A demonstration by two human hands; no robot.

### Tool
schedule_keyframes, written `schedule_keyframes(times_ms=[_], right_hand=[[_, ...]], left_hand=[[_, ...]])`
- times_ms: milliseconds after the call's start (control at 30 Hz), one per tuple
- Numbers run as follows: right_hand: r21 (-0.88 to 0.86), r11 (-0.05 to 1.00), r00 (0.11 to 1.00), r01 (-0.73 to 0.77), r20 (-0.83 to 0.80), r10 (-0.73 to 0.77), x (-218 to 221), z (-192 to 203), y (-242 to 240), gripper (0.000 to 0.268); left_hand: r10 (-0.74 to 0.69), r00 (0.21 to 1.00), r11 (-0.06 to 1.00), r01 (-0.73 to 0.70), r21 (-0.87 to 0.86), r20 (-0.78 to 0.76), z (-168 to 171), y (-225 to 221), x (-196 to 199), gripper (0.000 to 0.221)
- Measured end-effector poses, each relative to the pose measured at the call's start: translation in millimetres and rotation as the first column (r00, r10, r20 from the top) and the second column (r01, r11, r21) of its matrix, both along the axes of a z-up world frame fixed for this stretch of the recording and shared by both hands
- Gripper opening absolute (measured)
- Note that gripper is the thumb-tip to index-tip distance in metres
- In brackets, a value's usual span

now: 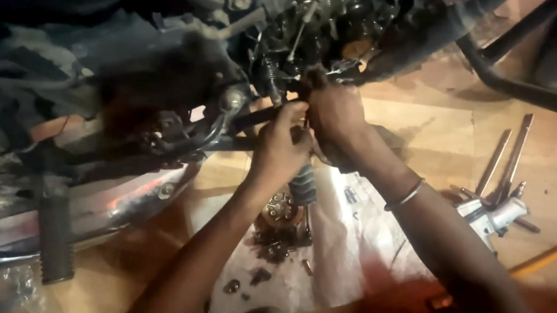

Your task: Cleaning motorcycle engine parts and reassembling components during a repair.

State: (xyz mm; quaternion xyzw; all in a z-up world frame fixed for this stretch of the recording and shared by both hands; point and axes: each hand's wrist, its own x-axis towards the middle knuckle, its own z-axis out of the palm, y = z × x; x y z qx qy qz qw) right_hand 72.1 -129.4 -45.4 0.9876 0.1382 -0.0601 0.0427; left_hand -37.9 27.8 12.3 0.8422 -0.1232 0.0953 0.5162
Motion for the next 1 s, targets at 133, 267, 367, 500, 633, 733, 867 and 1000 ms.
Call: schedule_keyframes(times_ms=[133,267,367,500,633,733,867,1000], right_hand=[[0.285,0.939,0.943,-0.194,0.317,0.099,-22,42,-3,0.042],[0.426,0.877,0.93,-0.222,0.364,0.058,-23,39,-15,0.065],[0.224,0.967,0.954,-0.122,0.294,0.052,-27,35,-20,0.075],[0.007,0.988,0.87,-0.156,0.474,0.134,-53,58,4,0.132],[-0.074,0.997,0.98,0.034,0.197,-0.019,-54,63,12,0.135],[0.342,0.937,0.995,-0.065,0.09,0.036,-45,61,-13,0.094],[0.86,0.445,0.949,-0.251,0.126,0.29,-47,87,-61,0.044],[0.942,0.04,0.869,-0.333,0.29,0.401,-89,122,-104,0.067]], left_hand=[[-0.039,0.999,0.999,0.039,-0.036,0.015,4,-5,4,0.049],[-0.049,0.999,0.998,0.048,0.044,0.019,6,-15,3,0.055],[-0.034,0.987,0.992,0.053,0.118,-0.159,30,-25,1,0.06],[0.006,0.975,0.978,0.04,0.203,-0.221,22,-22,-1,0.061],[-0.072,0.994,0.994,0.078,0.078,-0.076,9,-4,-3,0.058],[-0.065,0.996,0.997,0.067,0.027,-0.054,3,1,-2,0.058],[0.026,0.999,0.991,-0.023,0.13,-0.02,6,-14,6,0.079],[-0.18,0.961,0.983,0.18,0.02,0.208,0,-57,12,0.101]])
